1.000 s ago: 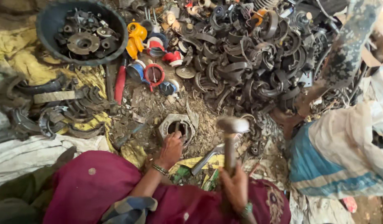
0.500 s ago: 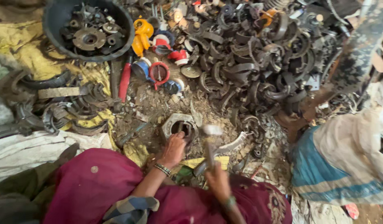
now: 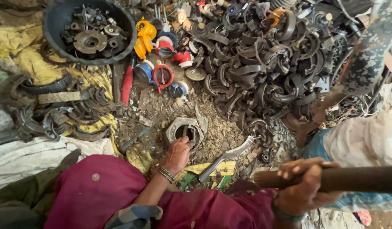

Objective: The person sits on the floor and uses a hammer to repeatedly strike a metal part placed on a metal block. They pick up curved metal pieces from a pile, position them on the block, and strike them to break them into smaller pieces.

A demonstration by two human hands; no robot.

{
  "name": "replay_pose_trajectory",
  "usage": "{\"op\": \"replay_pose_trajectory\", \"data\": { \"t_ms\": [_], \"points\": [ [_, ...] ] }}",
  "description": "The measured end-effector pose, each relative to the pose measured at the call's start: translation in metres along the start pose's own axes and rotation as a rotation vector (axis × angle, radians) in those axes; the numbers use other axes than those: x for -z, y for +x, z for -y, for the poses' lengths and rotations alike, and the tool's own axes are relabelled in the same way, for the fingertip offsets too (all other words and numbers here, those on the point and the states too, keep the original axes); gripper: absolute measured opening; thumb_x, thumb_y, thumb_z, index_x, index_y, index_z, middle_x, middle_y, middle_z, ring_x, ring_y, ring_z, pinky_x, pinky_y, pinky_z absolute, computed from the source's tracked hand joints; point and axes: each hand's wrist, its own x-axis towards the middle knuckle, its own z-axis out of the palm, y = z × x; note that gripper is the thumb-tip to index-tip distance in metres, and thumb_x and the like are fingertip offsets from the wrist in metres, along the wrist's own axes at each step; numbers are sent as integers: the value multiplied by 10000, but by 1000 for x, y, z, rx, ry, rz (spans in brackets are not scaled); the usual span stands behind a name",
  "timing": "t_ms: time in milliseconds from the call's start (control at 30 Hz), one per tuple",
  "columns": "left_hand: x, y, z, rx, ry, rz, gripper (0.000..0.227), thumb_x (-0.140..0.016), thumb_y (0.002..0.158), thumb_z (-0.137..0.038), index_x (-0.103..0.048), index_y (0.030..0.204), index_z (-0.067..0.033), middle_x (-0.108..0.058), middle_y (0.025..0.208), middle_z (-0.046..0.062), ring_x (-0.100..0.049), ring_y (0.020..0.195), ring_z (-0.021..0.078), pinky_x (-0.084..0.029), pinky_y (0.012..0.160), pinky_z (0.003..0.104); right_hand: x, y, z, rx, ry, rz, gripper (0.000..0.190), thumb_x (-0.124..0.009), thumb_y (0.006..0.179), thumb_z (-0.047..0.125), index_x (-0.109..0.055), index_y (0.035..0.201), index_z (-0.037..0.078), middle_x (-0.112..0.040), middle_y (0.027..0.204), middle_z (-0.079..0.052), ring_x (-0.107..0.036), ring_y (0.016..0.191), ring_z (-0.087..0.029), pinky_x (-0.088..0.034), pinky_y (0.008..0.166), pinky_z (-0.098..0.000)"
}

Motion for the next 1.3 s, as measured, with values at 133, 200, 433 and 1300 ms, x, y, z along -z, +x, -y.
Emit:
{"op": "replay_pose_trajectory", "data": {
  "t_ms": [133, 200, 433, 1300],
  "points": [
    [0, -5, 2, -107, 182, 30, 186, -638, 766, -24, -742, 913, -69, -620, 961, 154, -615, 942, 354, -497, 844, 470, -16, -96, -70, -562, -726, 360, 281, -694, 950, 155, -549, 1160, 39, -659, 770, -84, -618, 596, -144, -521, 530, -292],
    [1, -5, -2, -152, 231, 20, 187, -629, 746, -15, -724, 903, -47, -613, 972, 169, -608, 945, 371, -496, 840, 480, -12, -134, -89, -599, -745, 639, 359, -721, 891, 185, -554, 1172, 37, -674, 773, -84, -635, 619, -145, -523, 542, -294],
    [20, -7, -13, -144, 278, 81, 71, -672, 741, -34, -695, 781, 20, -604, 1007, 207, -613, 992, 372, -506, 931, 469, -3, -77, -31, -1075, -530, 162, 309, -714, 868, 166, -556, 1131, 126, -707, 766, -139, -644, 523, -218, -581, 446, -366],
    [8, 5, -11, 2, 117, -19, 339, -793, 757, -138, -770, 1079, -38, -636, 997, 197, -597, 973, 377, -484, 894, 488, -8, -35, -10, -546, -579, 190, 336, -703, 887, 114, -509, 1145, 19, -712, 815, -99, -690, 550, -164, -606, 474, -310]
  ]
}}
